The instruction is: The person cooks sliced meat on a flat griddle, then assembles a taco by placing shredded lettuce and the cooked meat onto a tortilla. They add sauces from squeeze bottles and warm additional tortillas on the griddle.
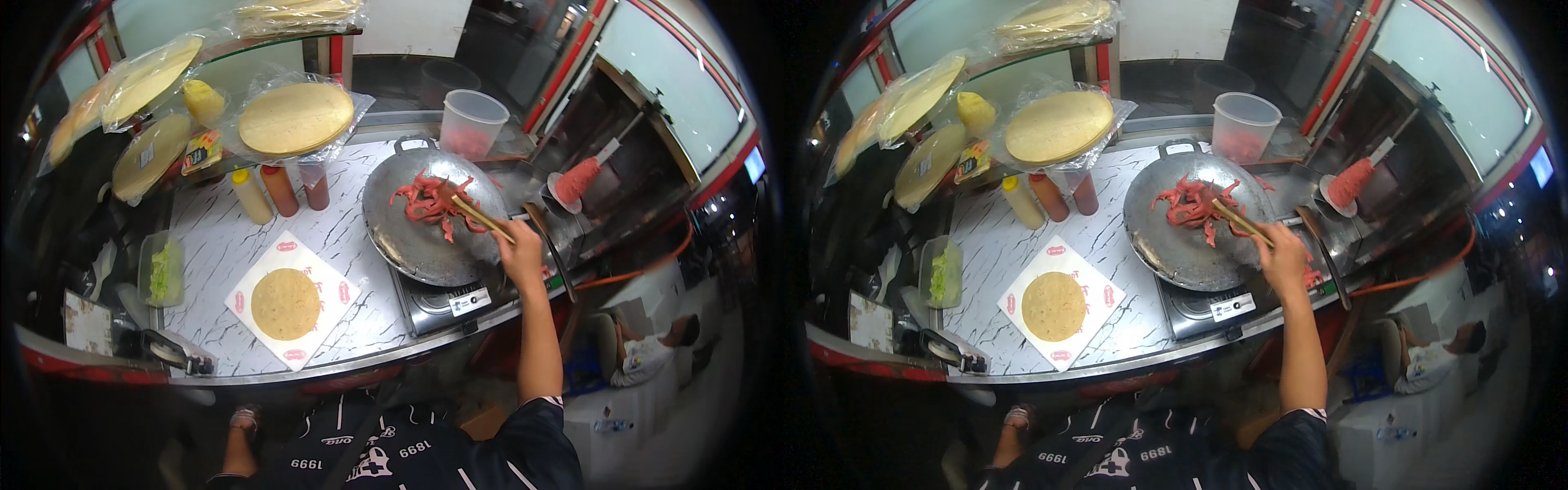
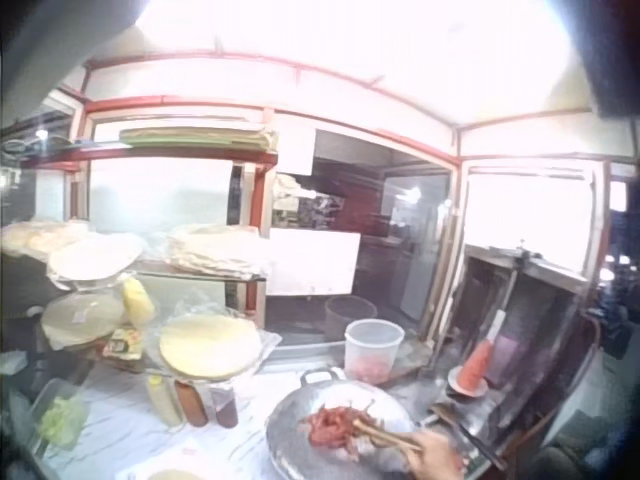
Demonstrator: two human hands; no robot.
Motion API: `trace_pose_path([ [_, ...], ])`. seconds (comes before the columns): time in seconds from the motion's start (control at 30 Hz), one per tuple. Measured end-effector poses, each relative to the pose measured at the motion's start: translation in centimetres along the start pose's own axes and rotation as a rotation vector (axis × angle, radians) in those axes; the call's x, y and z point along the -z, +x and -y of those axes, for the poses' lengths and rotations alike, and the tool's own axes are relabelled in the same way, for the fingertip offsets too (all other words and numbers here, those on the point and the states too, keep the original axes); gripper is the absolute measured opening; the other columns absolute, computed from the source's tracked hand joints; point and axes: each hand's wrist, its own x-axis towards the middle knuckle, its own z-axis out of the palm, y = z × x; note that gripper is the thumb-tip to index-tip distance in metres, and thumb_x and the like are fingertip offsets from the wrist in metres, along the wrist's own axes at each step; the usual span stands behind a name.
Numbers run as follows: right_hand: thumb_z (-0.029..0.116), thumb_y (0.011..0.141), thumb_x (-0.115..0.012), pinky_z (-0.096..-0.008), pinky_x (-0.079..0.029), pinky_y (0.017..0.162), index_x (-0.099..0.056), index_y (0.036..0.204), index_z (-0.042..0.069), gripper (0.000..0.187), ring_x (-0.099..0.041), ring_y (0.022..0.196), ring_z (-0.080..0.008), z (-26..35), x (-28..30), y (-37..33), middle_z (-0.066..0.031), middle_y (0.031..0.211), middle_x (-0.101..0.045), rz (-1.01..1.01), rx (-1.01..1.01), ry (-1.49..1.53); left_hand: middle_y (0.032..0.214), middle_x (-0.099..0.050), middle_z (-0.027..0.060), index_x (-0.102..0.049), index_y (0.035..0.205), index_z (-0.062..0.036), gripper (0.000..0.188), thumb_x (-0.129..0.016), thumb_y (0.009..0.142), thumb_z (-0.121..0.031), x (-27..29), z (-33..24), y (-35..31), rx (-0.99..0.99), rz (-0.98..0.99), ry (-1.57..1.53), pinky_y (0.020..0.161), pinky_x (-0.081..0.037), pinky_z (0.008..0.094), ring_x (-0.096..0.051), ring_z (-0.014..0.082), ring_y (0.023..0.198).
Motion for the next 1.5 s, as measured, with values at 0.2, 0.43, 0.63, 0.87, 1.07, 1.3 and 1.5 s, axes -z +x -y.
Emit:
trace_pose_path([
  [0.2,0.019,0.089,-0.077,-0.0446,-0.052,0.072,-0.072,0.117,0.006,0.031,-0.068,0.084,-0.0377,-2.0,1.7,0.5,-0.0145,0.096,-0.066,-0.07,0.002,-0.03,0.1,-0.077,0.0154,-0.073,0.115,-0.0021,0.035,-0.071,0.091,-0.027,4.6,-5.0,-5.7,0.361,-0.152,-1.405,0.077,-0.062,0.0429,-0.075,0.0295,0.087],
  [0.43,0.008,0.093,-0.068,-0.0427,-0.051,0.081,-0.071,0.118,0.001,0.027,-0.067,0.092,-0.0364,-4.4,2.8,0.1,-0.0185,0.1,-0.068,0.128,0.092,0.062,0.1,-0.076,0.0168,-0.072,0.111,0.0024,0.043,-0.069,0.098,-0.038,28.5,-11.7,-16.7,0.287,-0.107,-1.476,0.075,-0.062,0.039,-0.075,0.0273,0.086],
  [0.63,0.012,0.099,-0.064,-0.0378,-0.052,0.089,-0.068,0.121,-0.006,0.029,-0.07,0.1,-0.0277,-8.3,5.5,-4.1,-0.0184,0.107,-0.07,0.229,-0.109,0.14,0.094,-0.069,0.0022,-0.069,0.103,-0.0031,0.036,-0.069,0.1,-0.039,42.2,-9.8,-20.6,0.027,-0.774,-1.266,0.077,-0.054,0.029,-0.064,0.012,0.083],
  [0.87,0.011,0.103,-0.06,-0.0382,-0.049,0.096,-0.063,0.131,-0.007,0.032,-0.066,0.106,-0.0286,0.4,3.0,-5.4,-0.018,0.116,-0.067,-0.085,-0.172,0.103,0.117,-0.07,0.0235,-0.071,0.119,-0.0051,0.034,-0.061,0.091,-0.021,51.1,6.8,-8.3,0.325,-0.933,-0.236,0.096,-0.053,0.044,-0.067,0.0399,0.111],
  [1.07,0.008,0.102,-0.062,-0.0385,-0.047,0.099,-0.062,0.13,-0.008,0.033,-0.064,0.11,-0.0295,8.1,5.4,-9.9,-0.0192,0.117,-0.066,-0.129,-0.262,0.062,0.123,-0.07,0.0185,-0.077,0.115,-0.015,0.036,-0.067,0.08,-0.019,53.5,12.1,-3.0,0.21,-0.684,-0.005,0.102,-0.052,0.0417,-0.067,0.0366,0.115],
  [1.3,0.007,0.101,-0.062,-0.0364,-0.05,0.095,-0.062,0.131,-0.007,0.033,-0.064,0.106,-0.026,12.6,5.3,-13.1,-0.0155,0.114,-0.064,-0.157,-0.262,-0.007,0.113,-0.074,0.0148,-0.078,0.109,-0.016,0.031,-0.076,0.077,-0.019,57.0,12.2,-7.5,0.274,-0.755,-0.066,0.099,-0.055,0.0393,-0.069,0.0341,0.11],
  [1.5,0.004,0.101,-0.062,-0.0321,-0.051,0.09,-0.061,0.134,-0.007,0.035,-0.063,0.103,-0.023,15.2,2.7,-12.0,-0.0135,0.109,-0.062,-0.13,-0.213,0.138,0.108,-0.074,0.0164,-0.08,0.102,-0.0155,0.026,-0.078,0.075,-0.015,56.6,13.5,-7.5,0.212,-0.867,-0.111,0.098,-0.055,0.0402,-0.07,0.0359,0.107],
])
